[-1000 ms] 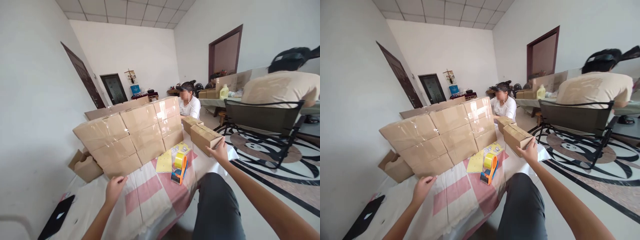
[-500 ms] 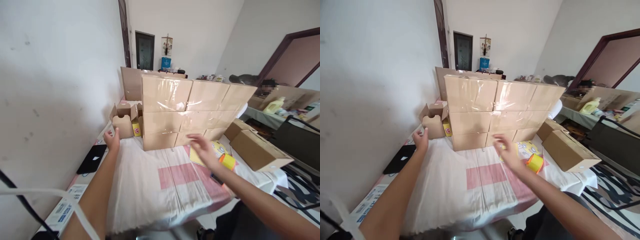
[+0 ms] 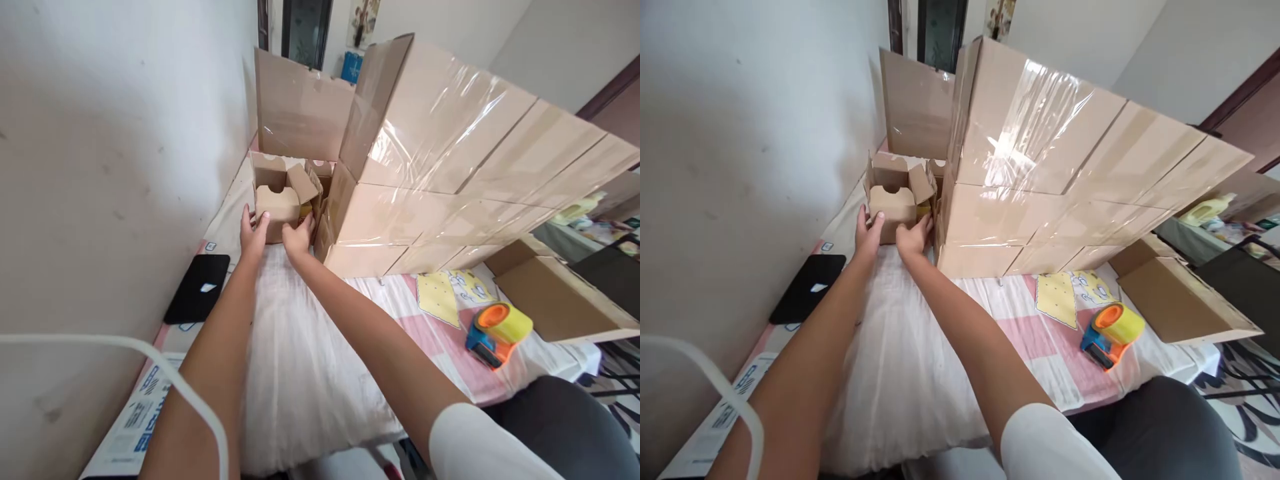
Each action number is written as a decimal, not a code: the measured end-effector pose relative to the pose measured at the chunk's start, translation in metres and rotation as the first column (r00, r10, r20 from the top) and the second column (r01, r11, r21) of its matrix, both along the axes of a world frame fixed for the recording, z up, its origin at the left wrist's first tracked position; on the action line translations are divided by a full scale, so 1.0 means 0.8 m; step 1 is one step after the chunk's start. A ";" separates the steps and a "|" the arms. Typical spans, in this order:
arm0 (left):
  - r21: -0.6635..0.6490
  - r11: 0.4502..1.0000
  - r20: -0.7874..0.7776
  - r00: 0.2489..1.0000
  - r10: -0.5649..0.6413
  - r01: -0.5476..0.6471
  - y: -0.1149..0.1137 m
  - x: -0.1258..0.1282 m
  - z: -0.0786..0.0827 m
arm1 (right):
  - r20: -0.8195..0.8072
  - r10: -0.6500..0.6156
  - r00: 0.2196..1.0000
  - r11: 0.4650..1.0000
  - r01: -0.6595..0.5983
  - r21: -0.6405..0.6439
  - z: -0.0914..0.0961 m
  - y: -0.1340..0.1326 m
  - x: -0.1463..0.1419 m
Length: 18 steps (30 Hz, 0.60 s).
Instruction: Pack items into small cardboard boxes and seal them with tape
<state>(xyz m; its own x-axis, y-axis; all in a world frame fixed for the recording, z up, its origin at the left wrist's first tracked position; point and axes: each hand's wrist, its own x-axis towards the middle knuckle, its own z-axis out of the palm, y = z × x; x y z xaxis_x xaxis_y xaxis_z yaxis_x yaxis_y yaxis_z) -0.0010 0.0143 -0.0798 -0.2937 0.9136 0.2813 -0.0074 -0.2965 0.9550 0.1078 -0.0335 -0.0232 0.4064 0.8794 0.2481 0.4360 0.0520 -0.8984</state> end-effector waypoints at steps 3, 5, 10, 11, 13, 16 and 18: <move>0.026 1.000 -0.063 0.998 0.016 -0.015 0.008 -0.009 0.000 | -0.158 -0.147 0.976 0.988 0.136 -0.077 0.010 0.015 0.002; 0.044 0.999 -0.088 0.996 0.025 -0.021 0.008 -0.012 0.002 | -0.215 -0.154 0.964 0.985 0.131 -0.116 0.022 0.023 0.004; 0.032 0.995 -0.104 0.990 0.097 -0.094 -0.005 -0.015 0.018 | -0.289 -0.026 0.957 0.995 -0.002 -0.096 0.035 0.021 0.003; 0.017 0.990 -0.111 0.984 0.142 -0.141 -0.011 -0.020 0.026 | -0.304 0.014 0.953 0.997 -0.038 -0.073 0.035 0.014 -0.001; -0.019 0.962 -0.129 0.954 0.269 -0.274 -0.029 -0.036 0.052 | -0.325 0.117 0.939 0.992 -0.123 0.002 0.038 -0.007 -0.015; -0.047 0.869 -0.145 0.865 0.481 -0.492 -0.076 -0.065 0.108 | -0.297 0.259 0.919 0.964 -0.227 0.137 0.051 -0.056 -0.043; -0.029 0.837 -0.153 0.830 0.536 -0.546 -0.115 -0.078 0.152 | -0.186 0.281 0.941 0.952 -0.250 0.174 0.066 -0.092 -0.055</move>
